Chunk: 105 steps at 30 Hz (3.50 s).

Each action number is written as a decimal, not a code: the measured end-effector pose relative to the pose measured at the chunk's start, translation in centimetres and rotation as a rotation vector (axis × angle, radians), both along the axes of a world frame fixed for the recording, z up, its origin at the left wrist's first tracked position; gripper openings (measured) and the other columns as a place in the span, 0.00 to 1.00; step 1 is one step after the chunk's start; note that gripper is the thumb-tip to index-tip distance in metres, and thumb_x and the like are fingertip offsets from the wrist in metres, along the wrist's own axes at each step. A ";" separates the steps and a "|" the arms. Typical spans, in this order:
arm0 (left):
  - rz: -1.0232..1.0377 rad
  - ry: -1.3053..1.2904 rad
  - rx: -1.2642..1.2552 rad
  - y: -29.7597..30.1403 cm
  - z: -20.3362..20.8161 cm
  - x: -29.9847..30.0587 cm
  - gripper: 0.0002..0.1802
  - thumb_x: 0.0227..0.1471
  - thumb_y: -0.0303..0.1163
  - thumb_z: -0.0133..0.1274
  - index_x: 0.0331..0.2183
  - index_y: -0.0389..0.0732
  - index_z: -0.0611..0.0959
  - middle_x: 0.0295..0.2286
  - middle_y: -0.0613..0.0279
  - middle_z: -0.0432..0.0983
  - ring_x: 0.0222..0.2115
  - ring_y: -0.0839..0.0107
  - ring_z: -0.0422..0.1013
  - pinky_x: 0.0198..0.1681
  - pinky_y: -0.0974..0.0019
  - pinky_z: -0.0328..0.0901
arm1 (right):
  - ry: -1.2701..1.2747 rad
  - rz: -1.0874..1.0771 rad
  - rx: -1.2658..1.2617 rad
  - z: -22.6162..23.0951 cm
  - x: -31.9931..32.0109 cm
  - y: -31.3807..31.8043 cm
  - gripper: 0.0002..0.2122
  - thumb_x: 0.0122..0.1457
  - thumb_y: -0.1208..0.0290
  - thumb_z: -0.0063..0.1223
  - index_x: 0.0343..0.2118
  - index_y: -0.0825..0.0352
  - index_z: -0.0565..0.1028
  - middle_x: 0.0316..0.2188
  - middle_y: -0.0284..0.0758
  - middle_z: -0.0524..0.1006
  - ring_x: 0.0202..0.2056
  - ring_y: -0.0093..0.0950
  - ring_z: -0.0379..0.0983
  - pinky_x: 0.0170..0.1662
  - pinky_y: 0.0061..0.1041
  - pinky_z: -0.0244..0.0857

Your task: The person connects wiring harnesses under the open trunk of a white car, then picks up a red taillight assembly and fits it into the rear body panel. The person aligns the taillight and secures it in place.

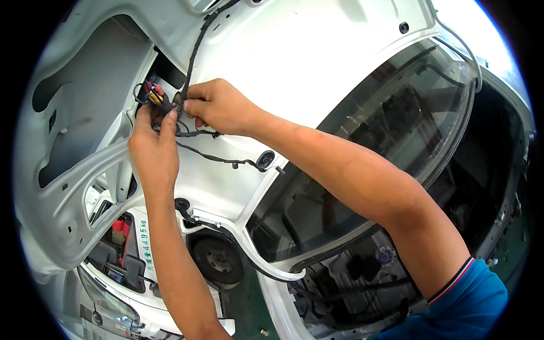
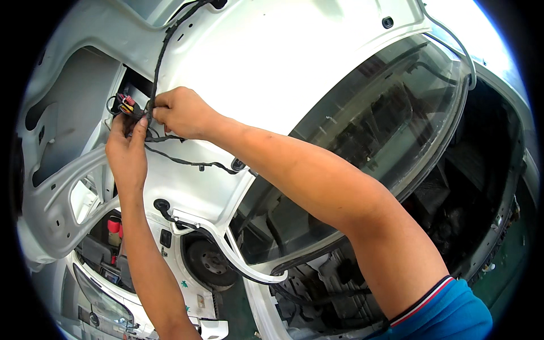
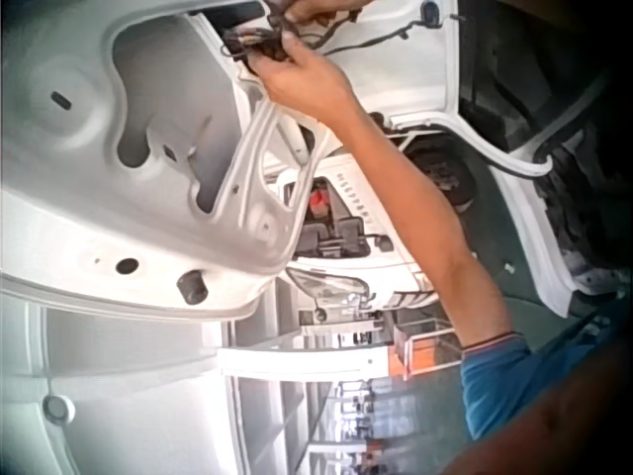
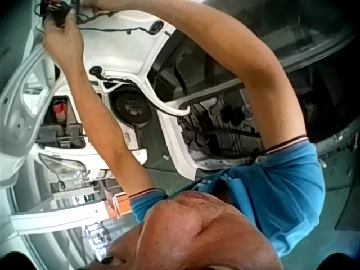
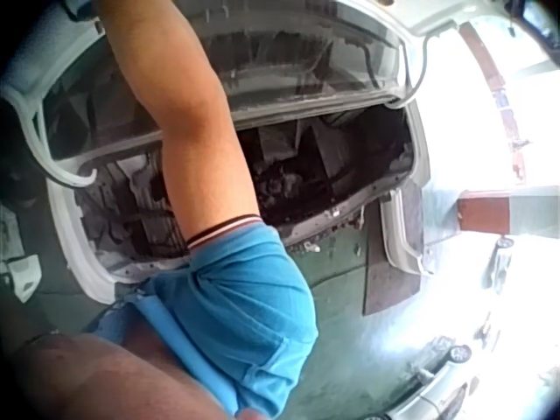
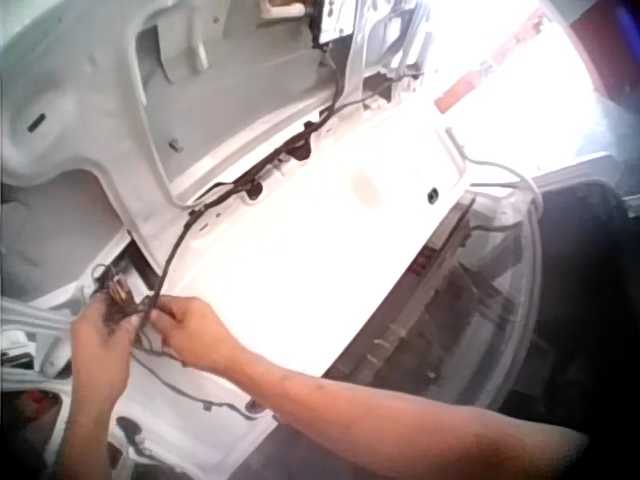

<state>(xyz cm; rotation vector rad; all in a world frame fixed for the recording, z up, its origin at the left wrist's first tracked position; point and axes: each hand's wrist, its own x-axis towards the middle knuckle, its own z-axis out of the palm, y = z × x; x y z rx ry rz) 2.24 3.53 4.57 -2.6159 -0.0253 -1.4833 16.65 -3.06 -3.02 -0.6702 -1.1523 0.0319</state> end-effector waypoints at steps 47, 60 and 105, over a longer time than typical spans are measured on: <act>-0.205 -0.048 -0.223 0.2 -1.6 1.8 0.20 0.58 0.33 0.66 0.45 0.28 0.83 0.31 0.63 0.78 0.31 0.75 0.70 0.36 0.70 0.67 | -0.019 -0.308 -0.154 -0.3 0.1 0.4 0.11 0.61 0.71 0.55 0.30 0.76 0.81 0.17 0.39 0.75 0.21 0.28 0.72 0.30 0.32 0.68; -0.384 -0.023 -0.387 0.7 -1.4 1.2 0.16 0.61 0.30 0.63 0.45 0.28 0.82 0.37 0.61 0.81 0.36 0.76 0.73 0.43 0.71 0.68 | -0.063 -0.259 -0.172 -0.8 0.8 0.2 0.13 0.61 0.65 0.56 0.40 0.68 0.85 0.30 0.44 0.84 0.33 0.40 0.80 0.41 0.38 0.72; -0.212 0.026 -0.447 -0.4 0.1 0.7 0.19 0.54 0.28 0.70 0.45 0.32 0.85 0.39 0.61 0.82 0.40 0.73 0.75 0.50 0.69 0.67 | -0.153 -0.303 -0.117 0.6 1.9 0.4 0.10 0.59 0.68 0.56 0.32 0.69 0.83 0.23 0.43 0.80 0.28 0.38 0.78 0.36 0.37 0.72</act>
